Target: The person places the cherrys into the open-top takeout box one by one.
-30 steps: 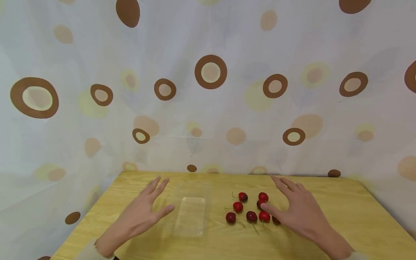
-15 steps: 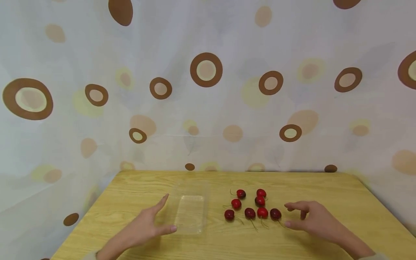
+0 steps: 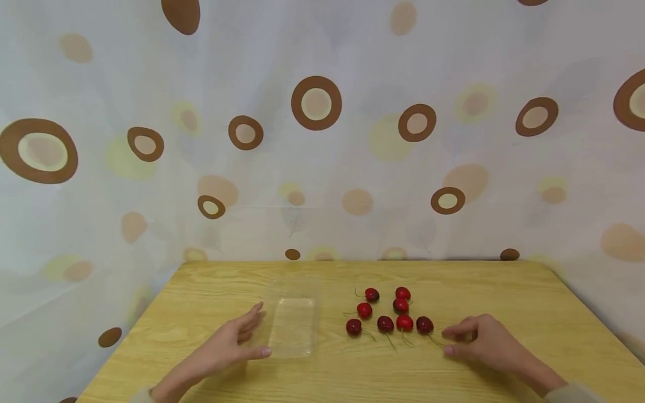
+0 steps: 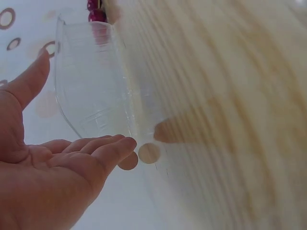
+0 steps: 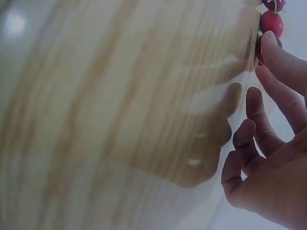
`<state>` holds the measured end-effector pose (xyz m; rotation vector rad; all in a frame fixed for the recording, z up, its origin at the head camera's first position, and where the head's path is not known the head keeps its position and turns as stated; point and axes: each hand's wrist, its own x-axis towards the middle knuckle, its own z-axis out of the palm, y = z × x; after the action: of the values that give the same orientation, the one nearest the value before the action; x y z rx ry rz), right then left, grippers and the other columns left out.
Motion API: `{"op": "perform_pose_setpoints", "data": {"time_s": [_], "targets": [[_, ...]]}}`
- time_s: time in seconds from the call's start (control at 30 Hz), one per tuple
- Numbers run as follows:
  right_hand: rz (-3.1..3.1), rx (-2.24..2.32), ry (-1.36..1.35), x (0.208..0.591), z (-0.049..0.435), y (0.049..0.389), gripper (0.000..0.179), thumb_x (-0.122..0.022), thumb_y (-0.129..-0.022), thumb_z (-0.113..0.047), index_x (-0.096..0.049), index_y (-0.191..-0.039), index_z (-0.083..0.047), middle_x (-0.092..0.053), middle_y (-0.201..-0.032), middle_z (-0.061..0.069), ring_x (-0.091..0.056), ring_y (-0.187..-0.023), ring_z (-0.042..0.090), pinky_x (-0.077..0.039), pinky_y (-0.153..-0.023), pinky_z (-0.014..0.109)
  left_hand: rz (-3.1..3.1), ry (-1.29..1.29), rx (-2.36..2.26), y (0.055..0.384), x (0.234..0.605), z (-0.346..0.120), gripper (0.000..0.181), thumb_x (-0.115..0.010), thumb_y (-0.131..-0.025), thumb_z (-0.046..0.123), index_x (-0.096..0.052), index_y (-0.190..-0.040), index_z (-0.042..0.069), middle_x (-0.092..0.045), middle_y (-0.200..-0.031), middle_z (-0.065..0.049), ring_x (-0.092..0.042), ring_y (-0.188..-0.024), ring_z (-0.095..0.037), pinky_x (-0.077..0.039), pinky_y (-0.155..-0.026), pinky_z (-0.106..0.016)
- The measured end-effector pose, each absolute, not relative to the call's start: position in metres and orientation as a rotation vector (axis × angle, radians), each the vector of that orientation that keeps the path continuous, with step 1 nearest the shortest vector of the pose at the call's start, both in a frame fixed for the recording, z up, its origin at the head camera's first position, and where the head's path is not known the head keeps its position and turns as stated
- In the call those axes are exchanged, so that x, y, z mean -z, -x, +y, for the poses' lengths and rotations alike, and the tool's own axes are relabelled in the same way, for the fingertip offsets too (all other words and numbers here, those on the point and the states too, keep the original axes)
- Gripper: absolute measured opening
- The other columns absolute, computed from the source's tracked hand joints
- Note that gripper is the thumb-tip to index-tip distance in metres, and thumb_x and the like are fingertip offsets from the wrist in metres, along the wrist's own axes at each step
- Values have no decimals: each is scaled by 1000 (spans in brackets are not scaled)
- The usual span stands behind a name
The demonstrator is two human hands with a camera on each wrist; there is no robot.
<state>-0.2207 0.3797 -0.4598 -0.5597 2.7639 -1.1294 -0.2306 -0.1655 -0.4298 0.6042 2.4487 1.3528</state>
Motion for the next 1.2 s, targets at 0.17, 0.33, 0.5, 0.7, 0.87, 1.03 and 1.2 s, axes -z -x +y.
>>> {"op": "perform_pose_setpoints", "data": {"time_s": [0.17, 0.33, 0.5, 0.7, 0.87, 1.03, 1.2], "targets": [[2778, 1129, 587, 464, 378, 223, 29, -81, -95, -17, -80, -116, 3, -74, -104, 0, -59, -87, 1, -50, -69, 23, 2371, -622, -1426, 232, 429, -165, 101, -81, -97, 24, -14, -165, -7, -29, -163, -35, -33, -149, -52, -36, -117, -61], [2811, 1116, 608, 466, 375, 224, 23, -83, -93, -17, -82, -109, -1, -73, -98, -7, -60, -85, 1, -50, -68, 23, 2329, -616, -1445, 233, 431, -167, 100, -79, -98, 23, -12, -165, -8, -28, -164, -34, -31, -149, -53, -35, -118, -62], [2851, 1080, 568, 463, 374, 226, 14, -84, -93, -20, -85, -103, -10, -73, -95, -7, -63, -86, 4, -52, -72, 24, 2321, -605, -1455, 233, 432, -170, 97, -76, -100, 23, -11, -165, -7, -28, -164, -34, -30, -149, -54, -36, -117, -63], [2874, 1059, 510, 459, 377, 224, 8, -83, -93, -22, -85, -98, -15, -71, -94, -5, -61, -84, 3, -51, -70, 25, 2296, -622, -1476, 235, 432, -171, 94, -74, -102, 22, -11, -165, -7, -26, -165, -34, -28, -150, -53, -34, -117, -63], [2873, 1083, 468, 459, 379, 224, 9, -81, -95, -19, -84, -99, -12, -71, -94, -3, -58, -80, 3, -48, -65, 25, 2280, -623, -1488, 235, 431, -170, 94, -74, -102, 22, -10, -165, -8, -23, -167, -32, -26, -151, -53, -33, -118, -63], [2856, 1140, 409, 456, 380, 225, 12, -80, -96, -18, -83, -103, -8, -72, -95, 0, -54, -75, 6, -47, -62, 26, 2276, -612, -1496, 234, 430, -169, 96, -75, -101, 21, -10, -164, -9, -22, -167, -31, -25, -151, -53, -32, -119, -63], [2807, 1203, 312, 452, 380, 225, 17, -79, -97, -18, -82, -107, -4, -72, -99, 4, -52, -74, 10, -47, -62, 27, 2275, -587, -1502, 234, 430, -167, 97, -77, -100, 20, -10, -164, -9, -22, -167, -31, -25, -151, -53, -31, -119, -63]]}}
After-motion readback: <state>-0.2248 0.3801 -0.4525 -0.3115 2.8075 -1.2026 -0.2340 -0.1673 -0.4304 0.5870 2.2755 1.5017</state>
